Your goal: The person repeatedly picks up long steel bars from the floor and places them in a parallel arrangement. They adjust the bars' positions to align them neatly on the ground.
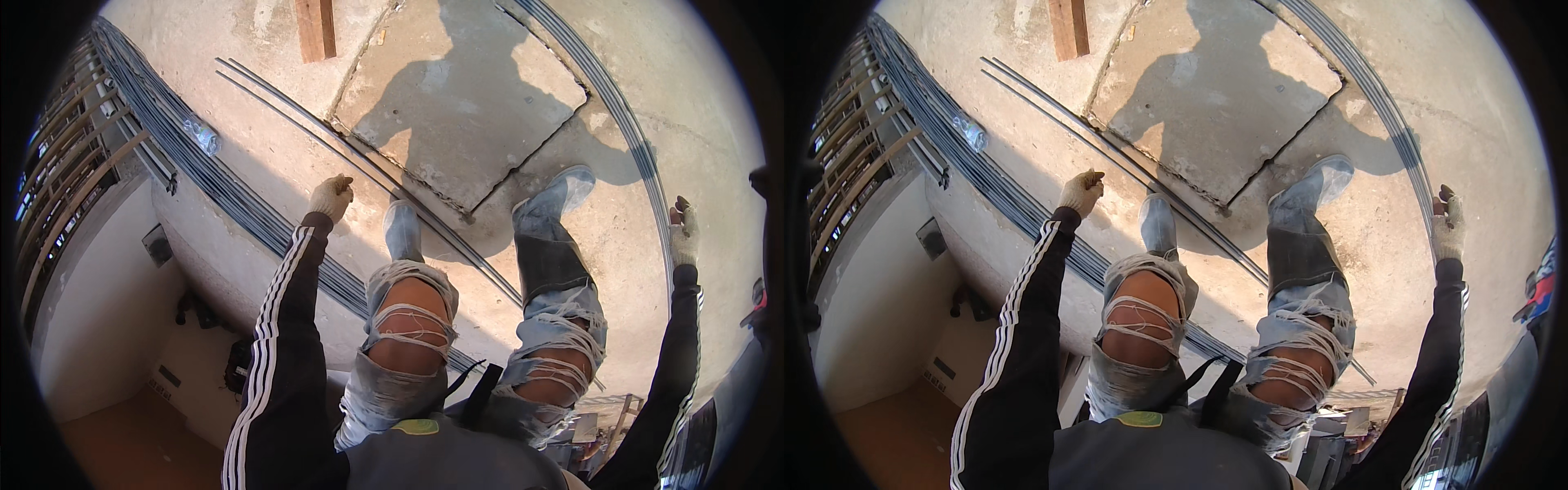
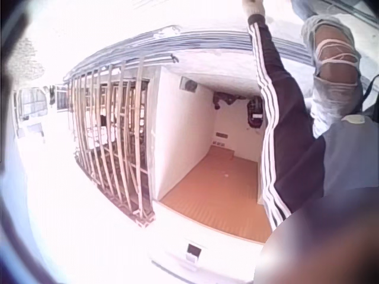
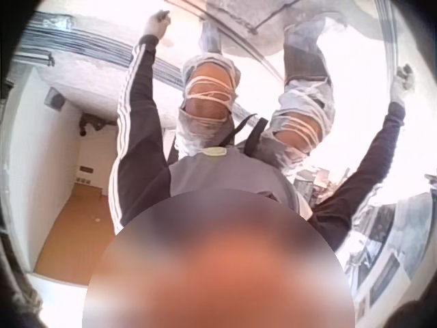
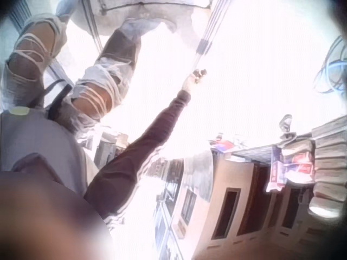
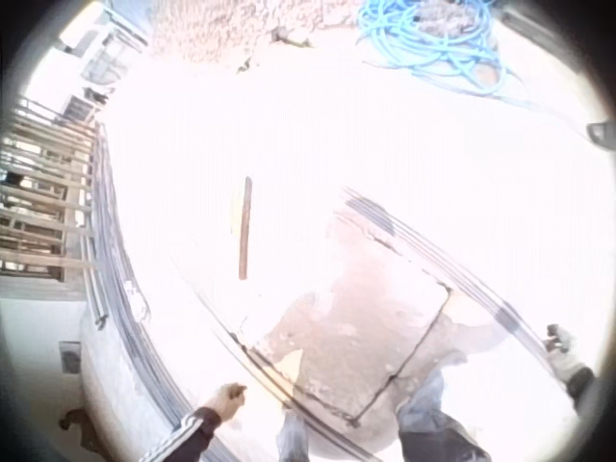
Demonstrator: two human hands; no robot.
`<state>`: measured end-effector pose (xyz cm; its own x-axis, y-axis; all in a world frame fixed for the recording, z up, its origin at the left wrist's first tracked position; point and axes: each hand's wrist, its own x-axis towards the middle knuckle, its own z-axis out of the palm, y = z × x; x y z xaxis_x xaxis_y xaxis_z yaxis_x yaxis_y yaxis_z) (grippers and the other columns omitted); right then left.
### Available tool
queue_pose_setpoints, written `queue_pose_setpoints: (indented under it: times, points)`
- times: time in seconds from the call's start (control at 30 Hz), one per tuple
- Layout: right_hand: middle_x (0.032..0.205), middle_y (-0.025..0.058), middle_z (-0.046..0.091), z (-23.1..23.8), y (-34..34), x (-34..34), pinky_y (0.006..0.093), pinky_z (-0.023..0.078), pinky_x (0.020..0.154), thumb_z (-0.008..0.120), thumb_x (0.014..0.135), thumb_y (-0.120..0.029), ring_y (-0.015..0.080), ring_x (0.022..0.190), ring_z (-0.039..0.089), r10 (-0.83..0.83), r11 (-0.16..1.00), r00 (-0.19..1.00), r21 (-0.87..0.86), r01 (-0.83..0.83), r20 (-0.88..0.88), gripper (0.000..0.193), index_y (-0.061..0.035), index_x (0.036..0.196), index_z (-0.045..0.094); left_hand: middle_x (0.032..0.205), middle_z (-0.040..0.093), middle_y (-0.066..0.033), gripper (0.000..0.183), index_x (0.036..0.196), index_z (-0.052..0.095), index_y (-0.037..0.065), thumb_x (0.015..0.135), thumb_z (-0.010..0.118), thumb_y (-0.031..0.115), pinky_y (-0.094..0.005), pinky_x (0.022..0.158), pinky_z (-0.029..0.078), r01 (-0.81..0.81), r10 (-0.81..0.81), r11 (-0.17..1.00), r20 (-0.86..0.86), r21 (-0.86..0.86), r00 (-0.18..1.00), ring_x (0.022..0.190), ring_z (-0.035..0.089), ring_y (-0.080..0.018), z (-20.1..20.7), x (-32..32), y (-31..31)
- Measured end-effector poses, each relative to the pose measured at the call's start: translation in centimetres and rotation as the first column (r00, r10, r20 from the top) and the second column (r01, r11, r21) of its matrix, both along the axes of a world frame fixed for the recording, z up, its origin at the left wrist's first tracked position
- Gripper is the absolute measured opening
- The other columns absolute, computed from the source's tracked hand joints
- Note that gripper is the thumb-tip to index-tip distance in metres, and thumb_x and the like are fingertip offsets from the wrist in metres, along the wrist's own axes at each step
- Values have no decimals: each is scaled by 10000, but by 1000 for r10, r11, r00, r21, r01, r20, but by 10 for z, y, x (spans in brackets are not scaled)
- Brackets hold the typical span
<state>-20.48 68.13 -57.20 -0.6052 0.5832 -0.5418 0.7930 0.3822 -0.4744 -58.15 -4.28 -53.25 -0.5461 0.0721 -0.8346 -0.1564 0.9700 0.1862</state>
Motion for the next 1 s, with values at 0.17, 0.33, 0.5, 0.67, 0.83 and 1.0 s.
queue_pose_setpoints:
  times: [0.17,0.33,0.5,0.67,0.83,1.0]
  points:
    - [1094,102,653,103,-186,239,318,535,799,602,977,-90,185,983,639,-222,975,874,117,190,431,342,-13,1310,592,1103,687,-126,236,1095,684,63,863,676,103,-385,844,557,472,-458,874,-127,115,880,966,690,-309,-34,-8,5]
    - [969,131,721,332,-550,452,369,525,827,703,892,-115,243,881,667,-484,806,414,209,553,771,199,7,1048,676,1120,661,-130,257,1081,673,106,824,671,113,-466,899,521,823,-786,554,-246,126,567,1073,632,-357,-84,9,11]
    - [975,159,730,433,-825,452,365,535,820,597,921,-135,272,910,704,-304,784,504,-88,615,808,181,-6,1018,677,1233,650,-79,306,1161,705,183,857,684,210,-483,999,452,960,-946,262,-170,102,276,1205,592,-291,-112,44,28]
    - [1080,132,728,365,-841,329,317,527,891,650,897,-31,199,990,685,-616,239,87,80,968,783,333,28,1225,651,1214,640,-99,280,1170,667,190,892,644,219,-472,1001,455,993,-988,7,-154,120,26,1182,599,-300,-139,58,32]
    - [1139,142,731,264,-798,255,349,543,875,649,991,-203,213,1001,689,-664,234,171,-15,972,728,332,-15,1265,644,1209,632,-112,215,1160,625,187,959,557,224,-456,941,501,961,-945,-276,-177,-19,-275,1127,633,-291,-153,66,23]
    - [1172,140,722,222,-768,257,344,516,950,629,983,-116,224,1127,661,-794,149,183,-105,983,580,290,-15,1255,639,1263,592,-169,204,1122,568,110,929,610,159,-474,861,555,956,-950,-292,-118,4,-289,1034,658,-366,-114,66,45]
